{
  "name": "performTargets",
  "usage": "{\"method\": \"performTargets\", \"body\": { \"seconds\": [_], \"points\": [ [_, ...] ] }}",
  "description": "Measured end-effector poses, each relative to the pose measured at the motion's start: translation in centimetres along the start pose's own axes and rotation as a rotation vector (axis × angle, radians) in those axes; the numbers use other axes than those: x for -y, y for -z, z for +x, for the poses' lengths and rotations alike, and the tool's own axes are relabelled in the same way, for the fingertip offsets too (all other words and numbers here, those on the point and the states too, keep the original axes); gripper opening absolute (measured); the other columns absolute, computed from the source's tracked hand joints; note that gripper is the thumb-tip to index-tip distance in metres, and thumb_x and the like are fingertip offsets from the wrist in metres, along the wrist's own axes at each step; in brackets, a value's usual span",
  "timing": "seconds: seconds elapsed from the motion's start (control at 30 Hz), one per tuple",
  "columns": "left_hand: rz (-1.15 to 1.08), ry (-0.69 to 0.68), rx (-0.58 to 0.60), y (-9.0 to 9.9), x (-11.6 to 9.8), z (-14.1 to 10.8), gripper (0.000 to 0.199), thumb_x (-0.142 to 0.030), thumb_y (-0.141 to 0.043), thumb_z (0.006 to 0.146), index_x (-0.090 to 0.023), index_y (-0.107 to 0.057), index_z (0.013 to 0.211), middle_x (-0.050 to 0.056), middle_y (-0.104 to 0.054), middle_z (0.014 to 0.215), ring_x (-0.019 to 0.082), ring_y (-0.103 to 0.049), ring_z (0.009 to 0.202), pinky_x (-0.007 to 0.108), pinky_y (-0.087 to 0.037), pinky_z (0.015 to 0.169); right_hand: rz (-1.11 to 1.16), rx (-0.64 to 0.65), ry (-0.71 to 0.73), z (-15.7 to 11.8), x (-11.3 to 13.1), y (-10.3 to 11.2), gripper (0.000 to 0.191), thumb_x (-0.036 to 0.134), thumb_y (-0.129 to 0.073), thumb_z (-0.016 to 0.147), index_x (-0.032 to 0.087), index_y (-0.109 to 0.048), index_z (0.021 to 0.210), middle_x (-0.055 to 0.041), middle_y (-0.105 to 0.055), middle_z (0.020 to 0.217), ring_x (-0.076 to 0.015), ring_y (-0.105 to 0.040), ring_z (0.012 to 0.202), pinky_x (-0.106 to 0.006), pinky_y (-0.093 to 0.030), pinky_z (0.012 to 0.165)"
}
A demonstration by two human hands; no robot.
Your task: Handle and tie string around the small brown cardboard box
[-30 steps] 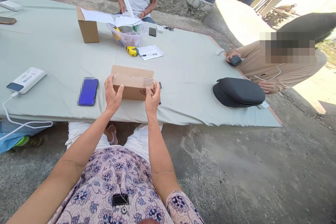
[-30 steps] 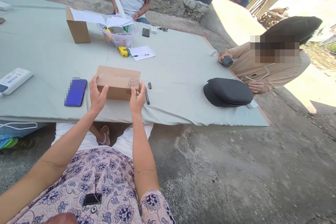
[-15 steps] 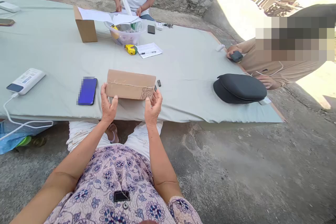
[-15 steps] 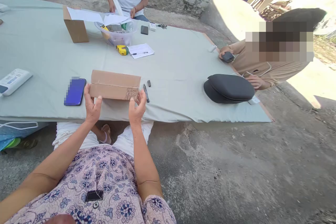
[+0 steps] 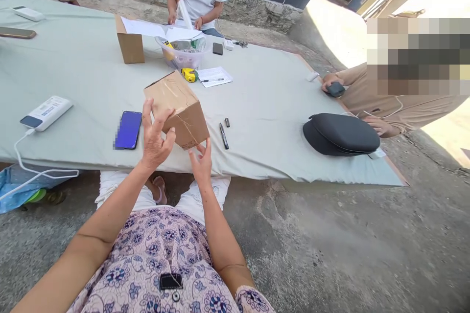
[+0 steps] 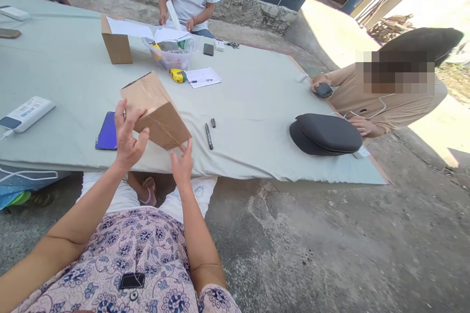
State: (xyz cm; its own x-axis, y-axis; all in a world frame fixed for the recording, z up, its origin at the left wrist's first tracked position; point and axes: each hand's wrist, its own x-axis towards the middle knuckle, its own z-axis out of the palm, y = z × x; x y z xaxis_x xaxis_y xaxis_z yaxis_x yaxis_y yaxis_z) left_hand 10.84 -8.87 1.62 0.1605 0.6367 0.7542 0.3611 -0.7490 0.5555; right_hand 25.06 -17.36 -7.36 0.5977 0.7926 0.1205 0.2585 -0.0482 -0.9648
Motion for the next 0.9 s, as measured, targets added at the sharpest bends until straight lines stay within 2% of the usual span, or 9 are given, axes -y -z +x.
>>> {"method": "performTargets", "body": {
  "seconds": [0.1,0.17,0.23,0.33,0.43,0.53,0.63,0.77,0.9],
  "points": [
    [-0.016,-0.032,0.164,-1.1,0.5,0.2,0.043,-0.024,-0.059,0.087,-0.026,-0.06,0.13,0.009,-0.039,0.16,0.034,-0.022,0.158,0.057,-0.023,0.128,-0.156,0.114,0.016,0.0,-0.8,0.3,0.057,0.04,-0.064,0.081,0.017,-0.059,0.132,-0.0128,-0.073,0.111,-0.0269,-0.068,0.104,-0.046,-0.053,0.097],
    [-0.054,-0.029,0.231,-1.6,0.7,0.3,0.052,-0.024,-0.058,0.086,-0.026,-0.052,0.138,0.011,-0.043,0.158,0.033,-0.025,0.157,0.057,-0.023,0.128,-0.177,0.081,0.021,0.4,-0.7,1.0,0.045,0.04,-0.06,0.083,0.016,-0.066,0.121,-0.0111,-0.072,0.104,-0.0242,-0.067,0.093,-0.045,-0.054,0.092],
    [-0.093,0.01,0.235,-1.8,0.8,0.6,0.064,-0.025,-0.06,0.085,-0.026,-0.041,0.147,0.012,-0.045,0.157,0.032,-0.028,0.156,0.055,-0.025,0.128,-0.124,-0.049,0.013,1.1,0.1,2.0,0.043,0.042,-0.056,0.087,0.017,-0.064,0.121,-0.0098,-0.071,0.104,-0.0218,-0.066,0.091,-0.043,-0.054,0.09],
    [-0.133,0.033,0.247,-1.9,0.8,1.0,0.074,-0.033,-0.063,0.087,-0.025,-0.03,0.153,0.014,-0.044,0.158,0.031,-0.028,0.156,0.052,-0.025,0.128,-0.015,-0.212,0.066,2.4,2.5,3.4,0.055,0.047,-0.058,0.089,0.021,-0.051,0.136,-0.0126,-0.068,0.12,-0.0226,-0.065,0.109,-0.043,-0.053,0.098],
    [-0.138,0.011,0.26,-1.9,1.0,1.2,0.074,-0.043,-0.062,0.091,-0.024,-0.028,0.154,0.015,-0.043,0.159,0.032,-0.026,0.157,0.05,-0.023,0.129,0.033,-0.17,0.185,3.1,5.8,3.4,0.08,0.053,-0.065,0.086,0.025,-0.029,0.153,-0.0173,-0.052,0.147,-0.0264,-0.054,0.136,-0.048,-0.046,0.11],
    [-0.128,-0.003,0.265,-1.9,1.1,1.2,0.073,-0.052,-0.057,0.094,-0.024,-0.026,0.155,0.016,-0.041,0.16,0.032,-0.025,0.157,0.05,-0.024,0.129,-0.007,-0.112,0.336,3.5,8.9,2.0,0.102,0.058,-0.073,0.08,0.027,-0.014,0.158,-0.018,-0.035,0.161,-0.0302,-0.039,0.15,-0.054,-0.038,0.12],
    [-0.131,-0.012,0.259,-1.9,1.1,1.2,0.068,-0.053,-0.049,0.098,-0.023,-0.027,0.154,0.017,-0.042,0.159,0.03,-0.027,0.157,0.049,-0.025,0.128,-0.068,-0.122,0.425,4.0,10.7,0.0,0.11,0.061,-0.077,0.076,0.026,-0.014,0.159,-0.0185,-0.031,0.162,-0.0338,-0.033,0.152,-0.058,-0.036,0.121],
    [-0.158,0.041,0.251,-1.9,0.9,1.2,0.063,-0.046,-0.053,0.097,-0.026,-0.032,0.153,0.015,-0.043,0.159,0.028,-0.026,0.157,0.048,-0.025,0.128,-0.07,-0.14,0.393,4.9,10.4,-0.7,0.107,0.063,-0.077,0.076,0.027,-0.019,0.158,-0.0178,-0.04,0.155,-0.0344,-0.037,0.149,-0.059,-0.039,0.119],
    [-0.241,0.15,0.306,-1.5,0.8,1.9,0.072,-0.039,-0.067,0.087,-0.028,-0.036,0.151,0.012,-0.038,0.162,0.031,-0.021,0.159,0.049,-0.03,0.126,0.004,-0.086,0.353,6.1,9.0,0.9,0.078,0.061,-0.069,0.084,0.028,-0.04,0.149,-0.0133,-0.054,0.146,-0.0276,-0.051,0.138,-0.05,-0.046,0.115]
  ]
}}
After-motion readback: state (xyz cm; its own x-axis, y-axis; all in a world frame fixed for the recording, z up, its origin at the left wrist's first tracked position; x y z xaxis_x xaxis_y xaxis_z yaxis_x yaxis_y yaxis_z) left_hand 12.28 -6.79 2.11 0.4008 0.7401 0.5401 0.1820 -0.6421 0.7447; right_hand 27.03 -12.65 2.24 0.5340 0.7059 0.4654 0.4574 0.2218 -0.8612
